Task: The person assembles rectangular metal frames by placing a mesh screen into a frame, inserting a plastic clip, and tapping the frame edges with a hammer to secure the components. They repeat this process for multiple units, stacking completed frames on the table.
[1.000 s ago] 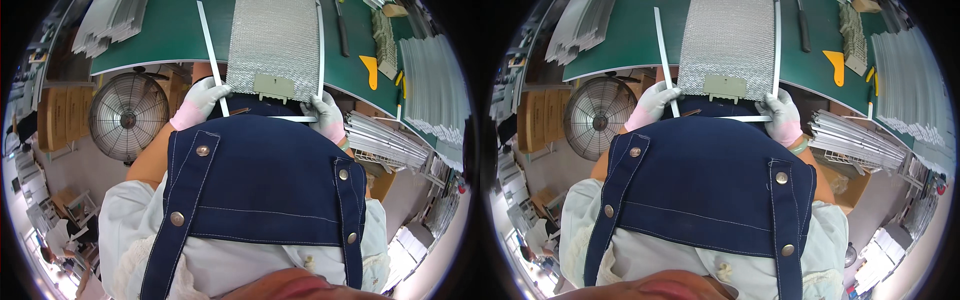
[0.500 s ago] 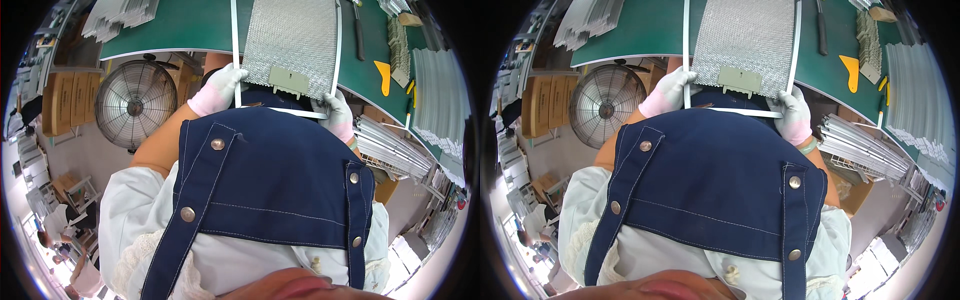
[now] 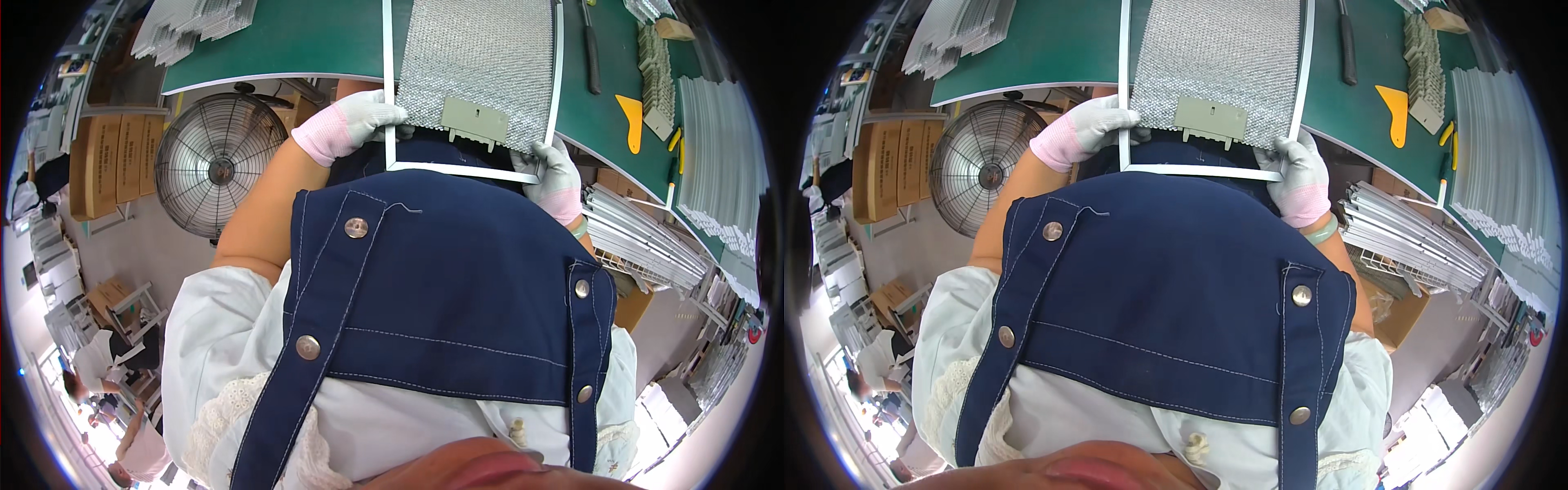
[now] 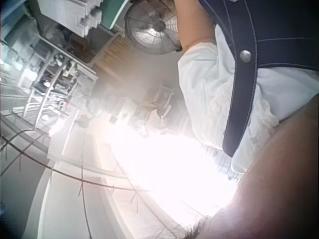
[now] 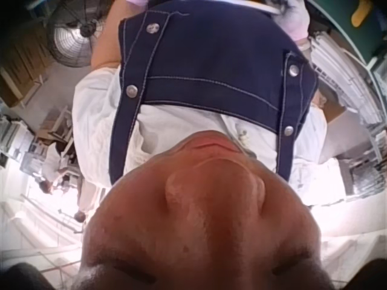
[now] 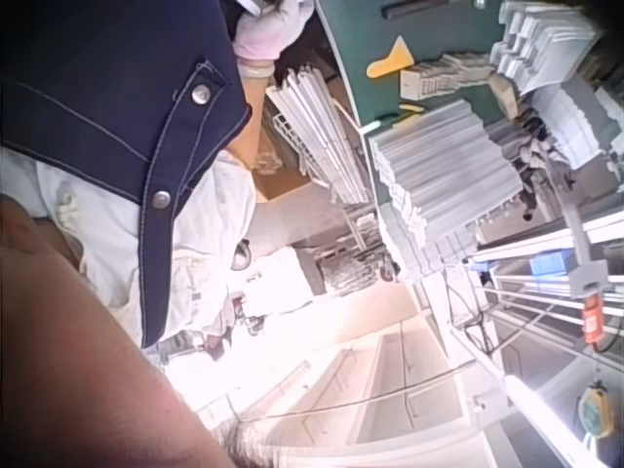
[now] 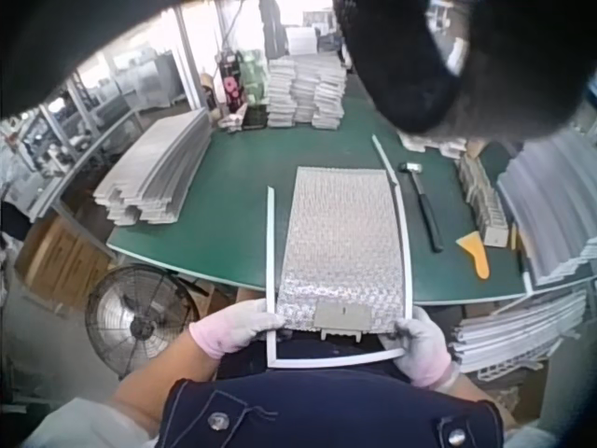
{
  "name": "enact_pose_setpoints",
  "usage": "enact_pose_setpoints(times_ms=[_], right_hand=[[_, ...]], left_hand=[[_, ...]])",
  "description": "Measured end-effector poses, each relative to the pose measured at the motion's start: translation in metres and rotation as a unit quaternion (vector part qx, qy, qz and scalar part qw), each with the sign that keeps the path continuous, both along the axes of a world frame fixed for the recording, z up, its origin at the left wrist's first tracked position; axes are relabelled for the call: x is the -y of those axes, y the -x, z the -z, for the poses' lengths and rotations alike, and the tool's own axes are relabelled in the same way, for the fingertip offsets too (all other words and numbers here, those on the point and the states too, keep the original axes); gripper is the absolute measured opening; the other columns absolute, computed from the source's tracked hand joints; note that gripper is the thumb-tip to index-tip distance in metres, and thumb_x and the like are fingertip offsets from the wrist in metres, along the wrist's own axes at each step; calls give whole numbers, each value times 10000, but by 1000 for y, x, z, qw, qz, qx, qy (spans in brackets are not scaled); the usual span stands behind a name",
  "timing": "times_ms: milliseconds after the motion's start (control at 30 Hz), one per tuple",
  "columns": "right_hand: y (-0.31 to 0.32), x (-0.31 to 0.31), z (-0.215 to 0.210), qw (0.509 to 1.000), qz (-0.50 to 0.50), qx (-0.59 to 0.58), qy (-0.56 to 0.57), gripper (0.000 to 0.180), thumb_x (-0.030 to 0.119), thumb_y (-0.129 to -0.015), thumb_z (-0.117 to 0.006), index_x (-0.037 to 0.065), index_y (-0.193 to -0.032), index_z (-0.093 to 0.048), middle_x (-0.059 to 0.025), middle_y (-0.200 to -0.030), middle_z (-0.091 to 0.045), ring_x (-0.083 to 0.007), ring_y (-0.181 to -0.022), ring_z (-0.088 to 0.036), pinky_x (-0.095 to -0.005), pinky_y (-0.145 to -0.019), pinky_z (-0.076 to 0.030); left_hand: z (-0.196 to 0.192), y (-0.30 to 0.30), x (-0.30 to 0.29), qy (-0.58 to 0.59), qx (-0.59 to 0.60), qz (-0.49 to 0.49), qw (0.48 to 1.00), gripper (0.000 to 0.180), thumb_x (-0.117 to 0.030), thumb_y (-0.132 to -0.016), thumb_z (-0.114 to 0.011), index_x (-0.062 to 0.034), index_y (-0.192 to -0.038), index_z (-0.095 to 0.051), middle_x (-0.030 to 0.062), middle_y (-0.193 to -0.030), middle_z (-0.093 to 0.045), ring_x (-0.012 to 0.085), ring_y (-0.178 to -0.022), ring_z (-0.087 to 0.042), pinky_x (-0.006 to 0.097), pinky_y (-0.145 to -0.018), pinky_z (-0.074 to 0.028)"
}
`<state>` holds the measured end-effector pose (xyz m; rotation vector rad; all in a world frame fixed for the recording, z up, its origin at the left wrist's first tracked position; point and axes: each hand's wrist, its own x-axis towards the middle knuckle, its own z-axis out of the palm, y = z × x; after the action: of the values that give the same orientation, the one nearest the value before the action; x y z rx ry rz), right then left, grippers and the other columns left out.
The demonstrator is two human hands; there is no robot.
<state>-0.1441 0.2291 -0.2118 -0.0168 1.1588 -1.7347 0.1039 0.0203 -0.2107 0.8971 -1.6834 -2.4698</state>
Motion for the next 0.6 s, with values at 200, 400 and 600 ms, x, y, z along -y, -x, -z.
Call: enact_pose_setpoints(times_ms=[200, 400, 600], right_hand=[[-2, 3, -5, 1000, -14, 21, 11, 404, -46, -909, -421, -4, -1310, -440, -152, -1205, -569, -257, -1073, -583, -475, -1048, -433], [3, 4, 5, 1000, -4, 26, 10, 414, -49, -902, -421, 9, -1312, -436, -153, -1224, -565, -273, -1093, -582, -492, -1050, -425], [-1, 6, -1, 1000, 10, 19, -7, 405, -49, -902, -434, 9, -1303, -442, -155, -1226, -567, -279, -1100, -582, -494, -1042, -427]], left_hand=[[-4, 20, -33, -209, -87, -256, 940, 384, -141, -997, -494, 5, -1346, -429, 144, -1322, -522, 287, -1235, -524, 499, -1096, -398], [-4, 25, -29, -235, -117, -243, 934, 374, -128, -1011, -462, 2, -1358, -412, 147, -1329, -524, 284, -1247, -528, 498, -1094, -411], [-9, 9, -12, -28, 17, -104, 994, 363, -230, -976, -584, 18, -1233, -514, 120, -1205, -579, 225, -1104, -602, 399, -1012, -488]])
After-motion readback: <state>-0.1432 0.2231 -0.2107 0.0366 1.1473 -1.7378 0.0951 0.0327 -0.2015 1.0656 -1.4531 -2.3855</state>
